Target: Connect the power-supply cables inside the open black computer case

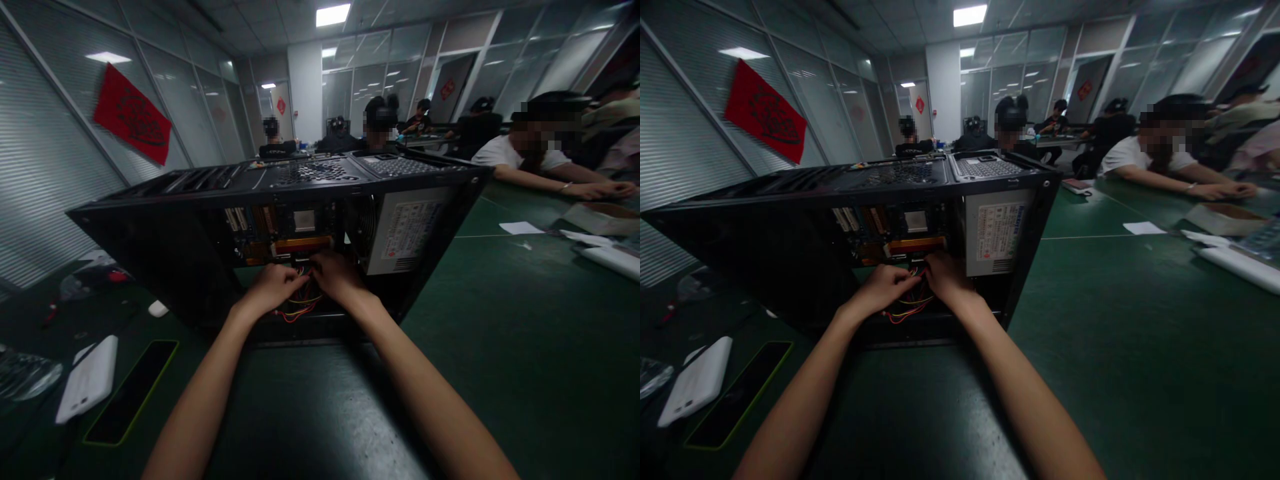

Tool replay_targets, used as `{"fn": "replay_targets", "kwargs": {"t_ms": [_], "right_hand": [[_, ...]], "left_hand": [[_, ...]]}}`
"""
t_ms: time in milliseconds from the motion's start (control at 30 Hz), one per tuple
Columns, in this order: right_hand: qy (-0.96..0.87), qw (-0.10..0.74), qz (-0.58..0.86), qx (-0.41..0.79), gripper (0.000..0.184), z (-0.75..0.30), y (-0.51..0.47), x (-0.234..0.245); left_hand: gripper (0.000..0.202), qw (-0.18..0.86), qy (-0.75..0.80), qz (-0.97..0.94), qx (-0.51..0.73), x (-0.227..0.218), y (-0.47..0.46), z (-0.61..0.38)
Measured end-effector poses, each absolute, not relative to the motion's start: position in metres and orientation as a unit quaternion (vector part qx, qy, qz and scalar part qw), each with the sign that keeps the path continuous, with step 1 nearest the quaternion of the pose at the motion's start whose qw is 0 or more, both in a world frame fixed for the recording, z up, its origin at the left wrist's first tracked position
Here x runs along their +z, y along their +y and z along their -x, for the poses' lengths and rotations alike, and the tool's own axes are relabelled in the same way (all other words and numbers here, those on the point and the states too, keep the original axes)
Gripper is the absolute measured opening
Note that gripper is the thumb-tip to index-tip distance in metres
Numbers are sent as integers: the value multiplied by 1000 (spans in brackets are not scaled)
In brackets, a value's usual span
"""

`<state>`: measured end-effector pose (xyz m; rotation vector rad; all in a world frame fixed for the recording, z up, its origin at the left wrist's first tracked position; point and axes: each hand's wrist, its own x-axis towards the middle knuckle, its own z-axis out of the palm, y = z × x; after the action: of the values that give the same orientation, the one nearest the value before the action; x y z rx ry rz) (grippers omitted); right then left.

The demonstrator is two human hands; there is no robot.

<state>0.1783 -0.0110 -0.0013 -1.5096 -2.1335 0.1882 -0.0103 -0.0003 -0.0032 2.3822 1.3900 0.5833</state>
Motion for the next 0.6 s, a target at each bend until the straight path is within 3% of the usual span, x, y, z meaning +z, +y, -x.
{"fn": "replay_targets", "kwargs": {"t_ms": [200,600], "right_hand": [[-801,231,543,96,39,-180,-5,-8],[-792,202,569,91,36,-177,-12,0]], "left_hand": [[46,140,512,-830,170,1,-2,8],[44,116,514,-838,143,3,-6,2]]}}
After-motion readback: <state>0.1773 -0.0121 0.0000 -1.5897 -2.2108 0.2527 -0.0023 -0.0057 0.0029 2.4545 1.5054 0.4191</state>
